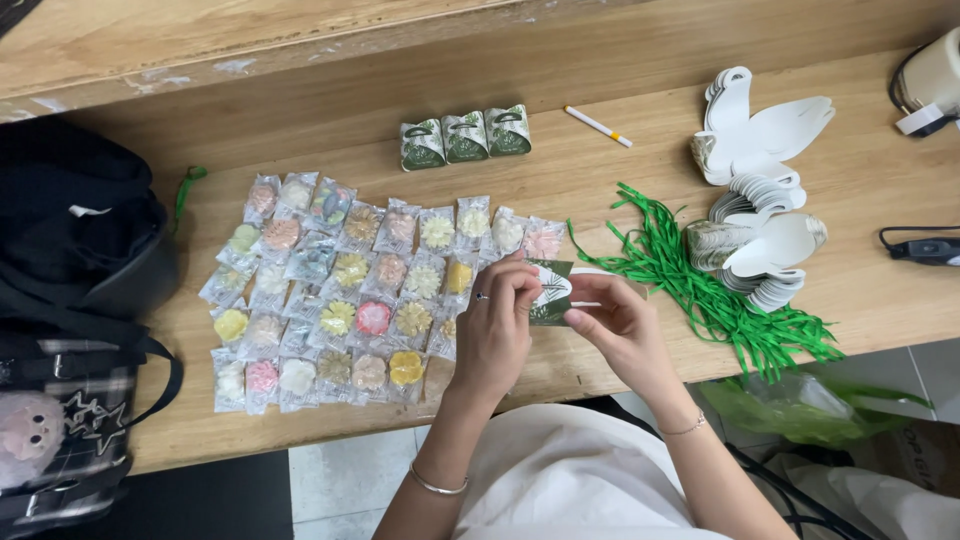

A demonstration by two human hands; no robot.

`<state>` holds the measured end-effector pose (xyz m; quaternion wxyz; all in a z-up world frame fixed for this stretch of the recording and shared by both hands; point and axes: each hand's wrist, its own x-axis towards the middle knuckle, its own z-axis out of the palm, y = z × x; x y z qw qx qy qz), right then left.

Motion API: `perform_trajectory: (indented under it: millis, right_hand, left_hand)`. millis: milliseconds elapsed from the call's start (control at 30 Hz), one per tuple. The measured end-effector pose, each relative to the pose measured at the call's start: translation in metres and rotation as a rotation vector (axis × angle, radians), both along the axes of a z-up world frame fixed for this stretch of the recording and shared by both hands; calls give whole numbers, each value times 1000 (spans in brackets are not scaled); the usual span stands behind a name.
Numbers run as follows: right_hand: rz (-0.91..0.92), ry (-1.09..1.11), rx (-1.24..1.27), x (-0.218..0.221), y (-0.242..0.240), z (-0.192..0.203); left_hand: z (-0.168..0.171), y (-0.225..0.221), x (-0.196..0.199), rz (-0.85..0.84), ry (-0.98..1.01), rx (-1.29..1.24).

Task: The person places individually wrapped flower-shaped items into decorative paper boxes and folds the boxes closed on a wooden surface.

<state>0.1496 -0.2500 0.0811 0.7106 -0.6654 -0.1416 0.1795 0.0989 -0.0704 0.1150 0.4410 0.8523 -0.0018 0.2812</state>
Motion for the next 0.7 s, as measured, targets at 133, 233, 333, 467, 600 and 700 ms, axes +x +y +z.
perform_trajectory:
  millis: [133, 233, 333, 467, 600, 700]
  right_hand:
    - [-100, -175, -133, -3, 7, 15]
    - [-184, -299, -156, -4, 10, 44]
    - [4, -512, -300, -5, 6, 47]
    - [-17, -161, -62, -3, 3, 19]
    - [-82, -9, -7, -4, -2, 11]
    - [-150, -18, -67, -2, -5, 13]
  left_hand:
    - [12, -4, -1, -16, -20, 64]
    - [12, -6, -4, -63, -70, 108]
    - [9, -9, -5, -51, -38, 104]
    - [9, -12, -6, -22, -37, 147]
    - [1, -18, -10, -18, -93, 117]
    - [-10, -20, -9, -12, -127, 48]
